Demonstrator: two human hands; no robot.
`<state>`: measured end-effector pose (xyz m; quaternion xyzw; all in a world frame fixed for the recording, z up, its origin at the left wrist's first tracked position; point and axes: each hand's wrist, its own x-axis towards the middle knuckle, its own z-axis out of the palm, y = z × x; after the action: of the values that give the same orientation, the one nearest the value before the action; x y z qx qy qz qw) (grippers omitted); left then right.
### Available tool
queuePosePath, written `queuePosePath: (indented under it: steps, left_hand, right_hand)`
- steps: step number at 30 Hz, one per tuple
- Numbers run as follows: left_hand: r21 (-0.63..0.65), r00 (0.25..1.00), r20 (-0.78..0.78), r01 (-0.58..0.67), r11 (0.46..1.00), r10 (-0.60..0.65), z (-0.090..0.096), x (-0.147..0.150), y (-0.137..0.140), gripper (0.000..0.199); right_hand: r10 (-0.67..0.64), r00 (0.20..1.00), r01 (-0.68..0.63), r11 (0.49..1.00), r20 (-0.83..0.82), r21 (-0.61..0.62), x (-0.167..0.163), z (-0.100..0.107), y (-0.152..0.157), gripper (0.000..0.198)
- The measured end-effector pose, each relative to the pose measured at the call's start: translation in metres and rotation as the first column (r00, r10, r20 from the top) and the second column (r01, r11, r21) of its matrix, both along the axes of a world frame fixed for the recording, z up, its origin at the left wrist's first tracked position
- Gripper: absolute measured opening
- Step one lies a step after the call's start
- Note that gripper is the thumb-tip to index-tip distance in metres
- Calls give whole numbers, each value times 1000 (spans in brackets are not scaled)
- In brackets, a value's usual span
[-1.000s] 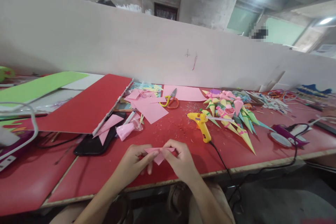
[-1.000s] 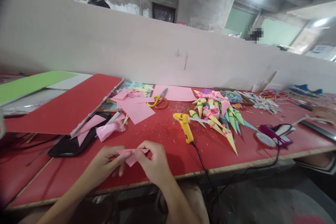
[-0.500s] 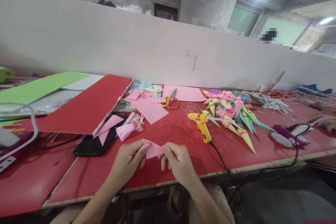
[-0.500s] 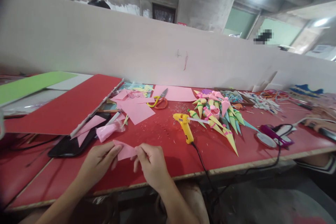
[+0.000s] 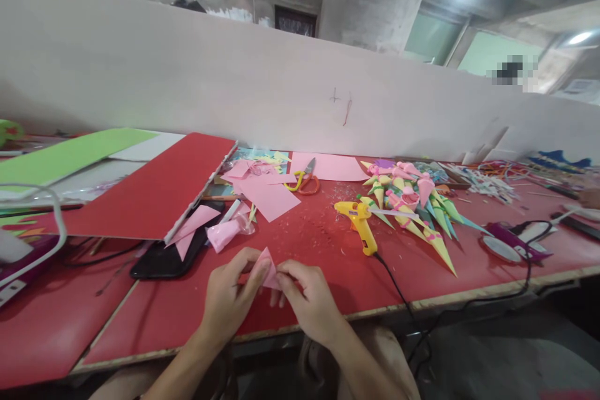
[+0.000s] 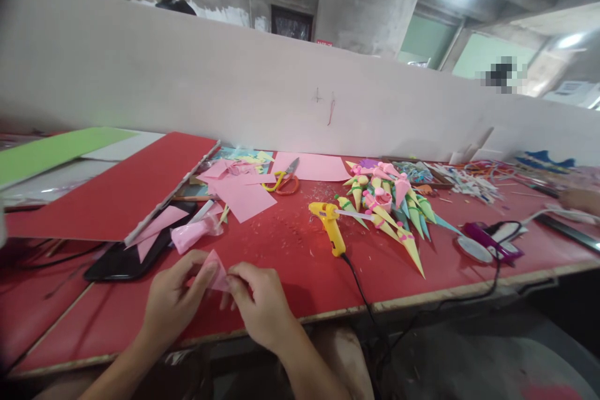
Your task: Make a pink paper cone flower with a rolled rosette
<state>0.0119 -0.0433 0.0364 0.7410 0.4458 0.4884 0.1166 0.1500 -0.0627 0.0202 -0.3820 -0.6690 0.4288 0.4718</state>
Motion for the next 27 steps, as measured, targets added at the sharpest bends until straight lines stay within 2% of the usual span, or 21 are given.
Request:
queuePosePath:
  steps: [5,8,16,22,27]
  left_hand:
    - [-118,995,95,-17,993,28,-1,1,-3,34]
    - [-160,996,89,8,987,7,-1,1,-2,30]
    - [-71,998,28,-45,996,47,-5,5,-2,22]
    - [-25,998,10,-61,998,61,-6,4,-3,20]
    - [42,992,-113,-59,997,63,-2,0,0,30]
  right_hand:
    - [8,1000,-8,1000,-30,-13,-2,-1,-2,23]
    - [-3,999,2,1000,-33,-22,-4,-1,-2,17]
    - [-8,998,3,997,-63,-80,-7,-1,-1,16]
    - [36,989,-61,984,-147,-168,-6,0,-1,17]
    - [-42,998,37,993,-39,-112,-4,-2,1,15]
